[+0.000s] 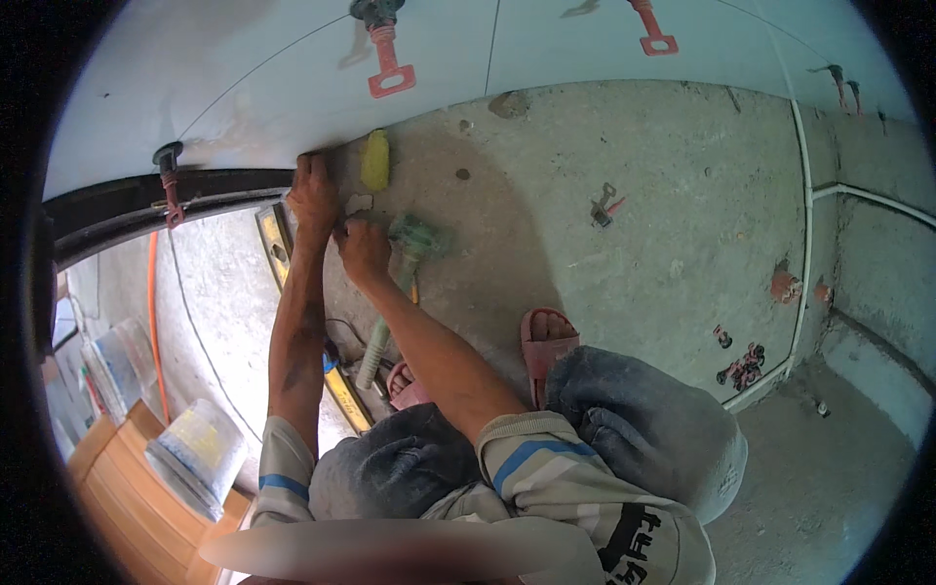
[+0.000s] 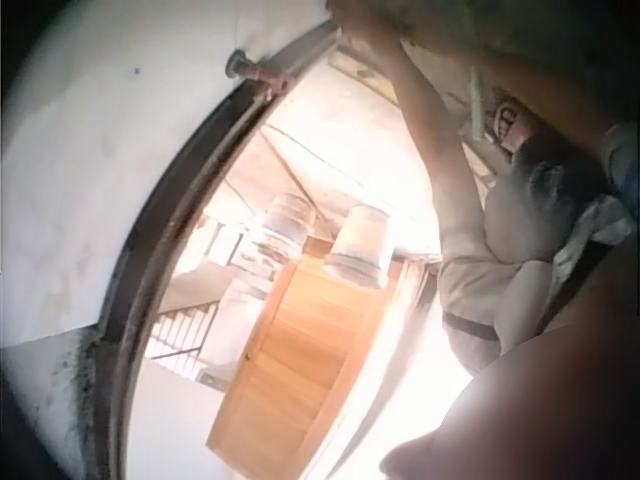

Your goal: Installing ceramic wall tiles using a rubber mallet and spacers.

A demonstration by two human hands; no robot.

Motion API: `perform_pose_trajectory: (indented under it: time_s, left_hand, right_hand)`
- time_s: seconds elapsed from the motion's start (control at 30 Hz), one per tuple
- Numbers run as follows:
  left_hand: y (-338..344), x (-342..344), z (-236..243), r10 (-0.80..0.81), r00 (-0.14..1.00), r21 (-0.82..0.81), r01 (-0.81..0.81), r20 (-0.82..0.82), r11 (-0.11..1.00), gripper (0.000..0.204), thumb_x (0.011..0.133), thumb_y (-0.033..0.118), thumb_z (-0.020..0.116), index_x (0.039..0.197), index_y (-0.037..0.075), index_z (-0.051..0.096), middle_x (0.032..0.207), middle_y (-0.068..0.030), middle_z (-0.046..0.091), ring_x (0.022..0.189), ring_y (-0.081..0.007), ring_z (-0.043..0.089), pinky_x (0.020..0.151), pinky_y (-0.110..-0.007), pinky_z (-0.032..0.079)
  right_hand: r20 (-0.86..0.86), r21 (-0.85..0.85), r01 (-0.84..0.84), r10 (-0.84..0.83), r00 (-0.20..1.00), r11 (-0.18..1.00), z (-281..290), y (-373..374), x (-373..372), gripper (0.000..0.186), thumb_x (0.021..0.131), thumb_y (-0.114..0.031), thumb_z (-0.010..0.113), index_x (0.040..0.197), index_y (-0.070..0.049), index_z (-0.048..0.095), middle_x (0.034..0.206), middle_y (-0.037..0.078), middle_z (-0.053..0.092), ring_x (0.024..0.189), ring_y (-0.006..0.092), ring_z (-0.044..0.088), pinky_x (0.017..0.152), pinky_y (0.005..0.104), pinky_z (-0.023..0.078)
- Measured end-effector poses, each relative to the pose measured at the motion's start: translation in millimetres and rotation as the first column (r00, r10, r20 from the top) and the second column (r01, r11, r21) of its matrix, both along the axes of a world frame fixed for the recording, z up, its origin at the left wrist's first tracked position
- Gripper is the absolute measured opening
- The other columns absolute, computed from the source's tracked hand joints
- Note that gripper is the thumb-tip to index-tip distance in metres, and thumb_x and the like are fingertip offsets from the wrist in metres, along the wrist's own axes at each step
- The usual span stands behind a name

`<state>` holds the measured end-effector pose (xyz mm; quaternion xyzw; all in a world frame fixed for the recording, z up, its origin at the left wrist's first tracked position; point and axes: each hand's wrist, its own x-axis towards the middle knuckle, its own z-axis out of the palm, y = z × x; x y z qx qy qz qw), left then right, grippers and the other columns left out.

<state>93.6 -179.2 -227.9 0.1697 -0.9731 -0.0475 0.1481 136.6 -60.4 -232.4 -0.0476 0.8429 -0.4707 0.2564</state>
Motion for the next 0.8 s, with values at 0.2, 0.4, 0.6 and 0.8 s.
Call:
perform_pose_trajectory:
  time_s: [0.2, 0.4, 0.6, 0.8]
  left_hand:
    - [3.3, -4.2, 3.1, 0.114, 0.982, 0.001, -0.115, 0.151, 0.993, 0.025, 0.075, 0.005, 0.061, 0.098, 0.009, 0.052, 0.103, -0.0114, 0.053, 0.093, -0.0336, 0.061, 0.066, -0.047, 0.054]
    - [5.6, -3.7, 2.9, 0.131, 0.985, 0.006, -0.133, 0.114, 0.991, 0.019, 0.083, 0.011, 0.052, 0.102, 0.01, 0.056, 0.104, -0.0131, 0.058, 0.088, -0.0383, 0.063, 0.063, -0.051, 0.052]
    - [8.4, -3.6, 5.2, 0.135, 0.984, -0.003, -0.135, 0.116, 0.991, 0.018, 0.079, 0.007, 0.057, 0.096, 0.008, 0.053, 0.099, -0.0134, 0.055, 0.086, -0.0359, 0.062, 0.067, -0.048, 0.052]
    - [8.9, -3.8, 6.5, 0.127, 0.988, 0.029, -0.13, 0.089, 0.991, 0.02, 0.078, 0.007, 0.058, 0.098, 0.008, 0.053, 0.1, -0.0136, 0.056, 0.088, -0.0362, 0.062, 0.068, -0.047, 0.052]
  right_hand:
    - [-0.209, 0.009, 0.122, -0.118, 0.971, 0.992, -5.1, -4.5, 3.8, 0.024, 0.083, -0.027, 0.063, 0.071, -0.006, 0.065, 0.063, 0.012, 0.064, 0.068, 0.0372, 0.063, 0.066, 0.0497, 0.047]
    - [-0.046, -0.023, 0.029, -0.03, 0.999, 0.999, -10.2, -4.8, 3.9, 0.026, 0.083, -0.029, 0.062, 0.074, -0.005, 0.065, 0.065, 0.012, 0.065, 0.074, 0.0379, 0.063, 0.069, 0.0504, 0.047]
    - [-0.118, -0.055, 0.045, -0.051, 0.992, 0.998, -4.6, -2.3, 1.4, 0.028, 0.084, -0.028, 0.061, 0.068, -0.006, 0.064, 0.061, 0.01, 0.065, 0.065, 0.0343, 0.065, 0.064, 0.0481, 0.049]
    - [-0.054, -0.033, 0.021, -0.023, 0.998, 0.999, 3.0, -0.2, -3.0, 0.027, 0.085, -0.028, 0.06, 0.067, -0.008, 0.066, 0.062, 0.009, 0.065, 0.067, 0.0338, 0.065, 0.065, 0.0469, 0.05]
